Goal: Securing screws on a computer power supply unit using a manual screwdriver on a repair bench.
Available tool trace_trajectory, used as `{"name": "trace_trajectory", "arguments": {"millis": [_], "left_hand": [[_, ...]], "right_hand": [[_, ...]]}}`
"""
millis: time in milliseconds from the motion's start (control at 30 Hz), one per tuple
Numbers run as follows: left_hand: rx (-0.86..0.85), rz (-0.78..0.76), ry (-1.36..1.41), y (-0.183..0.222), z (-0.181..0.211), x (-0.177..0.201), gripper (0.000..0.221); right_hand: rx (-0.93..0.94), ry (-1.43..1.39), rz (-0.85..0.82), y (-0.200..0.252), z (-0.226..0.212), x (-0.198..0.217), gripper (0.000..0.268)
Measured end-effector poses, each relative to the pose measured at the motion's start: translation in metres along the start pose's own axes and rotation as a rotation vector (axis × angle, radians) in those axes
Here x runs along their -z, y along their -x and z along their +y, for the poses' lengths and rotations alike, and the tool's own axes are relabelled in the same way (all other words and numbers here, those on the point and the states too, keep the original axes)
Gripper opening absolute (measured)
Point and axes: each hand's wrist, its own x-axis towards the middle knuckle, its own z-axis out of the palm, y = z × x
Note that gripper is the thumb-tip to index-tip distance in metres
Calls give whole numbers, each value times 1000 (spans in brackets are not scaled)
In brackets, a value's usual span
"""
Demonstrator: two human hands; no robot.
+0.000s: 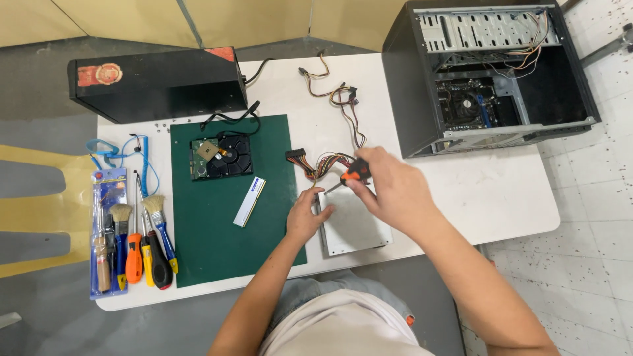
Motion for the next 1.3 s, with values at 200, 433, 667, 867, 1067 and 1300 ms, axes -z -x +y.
{"name": "trace_trajectory", "arguments": {"millis": [200,433,667,867,1067,1300], "left_hand": [[133,-65,360,7,-31,-22,95],[300,-204,300,28,-57,-41,109],[271,-237,282,31,-28,-18,104],[-355,124,101,19,62,45,74],[-882,171,-114,-35,92,47,31],[-704,-276,139,-8,119,92,88]], "right_hand": [[-39,127,-261,-25,-22,55,42],[-71,331,-268,-23,-14,54,45],[-132,183,-533,-40,-33,75,29],[-42,522,-234,-31,-16,35,51],[-101,541,-117,-41,-31,20,67],[-13,83,-587,-50,-37,69,37]]}}
